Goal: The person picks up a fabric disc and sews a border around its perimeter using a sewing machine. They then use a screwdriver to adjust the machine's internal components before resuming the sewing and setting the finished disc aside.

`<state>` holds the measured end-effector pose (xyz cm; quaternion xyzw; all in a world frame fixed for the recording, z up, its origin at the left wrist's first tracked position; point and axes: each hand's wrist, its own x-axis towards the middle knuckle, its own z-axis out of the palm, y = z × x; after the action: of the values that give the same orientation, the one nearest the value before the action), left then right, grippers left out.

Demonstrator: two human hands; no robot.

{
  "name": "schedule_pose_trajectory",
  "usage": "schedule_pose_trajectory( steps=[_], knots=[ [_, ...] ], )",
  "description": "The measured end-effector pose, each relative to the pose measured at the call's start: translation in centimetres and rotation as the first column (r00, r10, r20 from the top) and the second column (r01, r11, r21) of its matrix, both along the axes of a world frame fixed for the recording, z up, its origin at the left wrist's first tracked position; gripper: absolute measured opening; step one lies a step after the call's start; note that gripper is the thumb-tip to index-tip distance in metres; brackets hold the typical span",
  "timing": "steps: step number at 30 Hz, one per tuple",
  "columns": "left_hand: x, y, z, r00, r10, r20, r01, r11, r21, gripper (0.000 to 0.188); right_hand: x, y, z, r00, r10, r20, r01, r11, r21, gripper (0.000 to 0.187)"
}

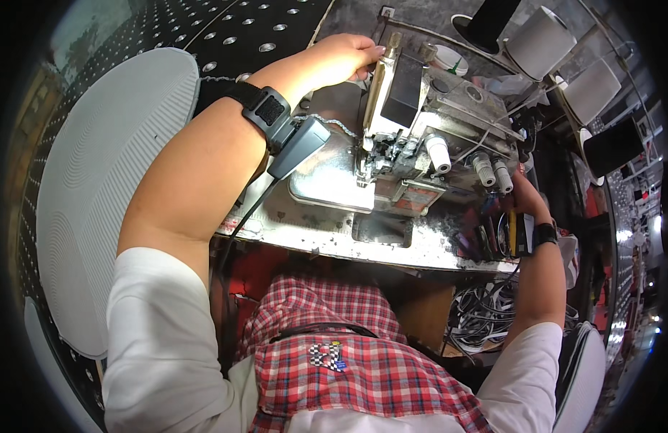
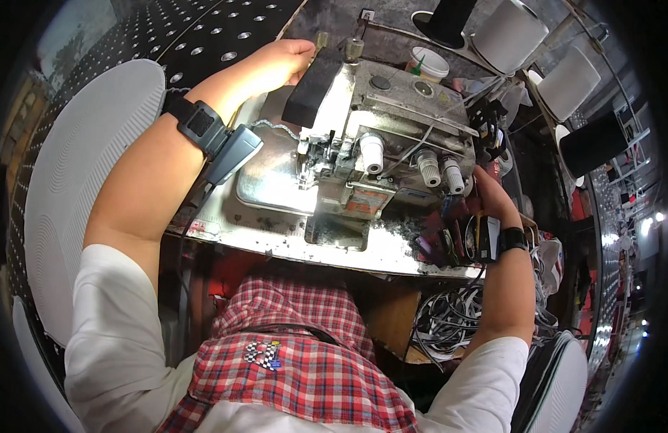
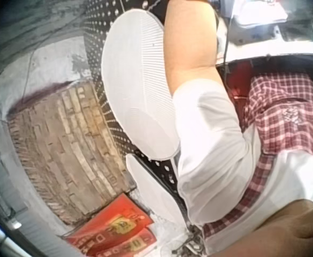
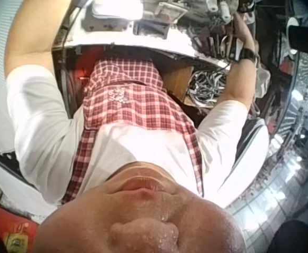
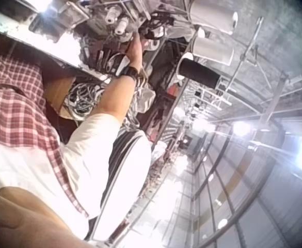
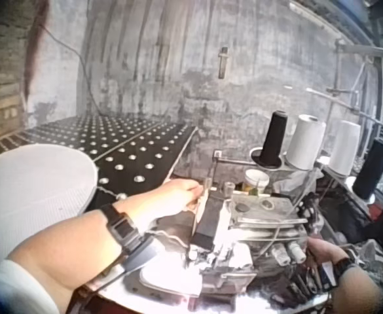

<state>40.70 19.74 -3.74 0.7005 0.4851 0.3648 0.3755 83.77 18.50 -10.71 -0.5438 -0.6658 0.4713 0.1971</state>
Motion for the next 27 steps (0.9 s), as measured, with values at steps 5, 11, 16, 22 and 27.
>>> schedule_pose_trajectory(
  steps=[5, 11, 16, 22, 27],
  knots=[
    [0.3, 0.1, -0.4, 0.998, 0.025, 0.062, -0.026, 1.0, 0.011, 0.032, 1.9, 0.6, -2.1, 0.828, -0.479, -0.292, 0.309, 0.824, -0.476, 0.028],
    [0.4, 0.0, -0.1, 0.998, -0.01, 0.068, 0.011, 1.0, -0.009, 0.029, -0.9, -1.1, -1.0, 0.976, 0.138, 0.168, -0.203, 0.854, 0.478, 0.029],
    [0.3, 0.9, -0.7, 0.995, -0.056, 0.08, 0.056, 0.998, 0.003, 0.029, 1.8, 0.4, -0.7, 0.873, -0.456, -0.175, 0.348, 0.832, -0.432, 0.024],
    [0.0, 0.6, -0.6, 1.0, -0.009, 0.016, 0.009, 1.0, 0.006, 0.031, -0.8, -1.4, 0.4, 0.999, -0.021, -0.043, 0.025, 0.996, 0.084, 0.003],
    [0.4, 1.6, -1.1, 0.998, -0.046, 0.042, 0.045, 0.999, 0.016, 0.031, 0.5, -0.9, 0.4, 0.885, -0.452, -0.112, 0.399, 0.861, -0.315, 0.002]
  ],
)
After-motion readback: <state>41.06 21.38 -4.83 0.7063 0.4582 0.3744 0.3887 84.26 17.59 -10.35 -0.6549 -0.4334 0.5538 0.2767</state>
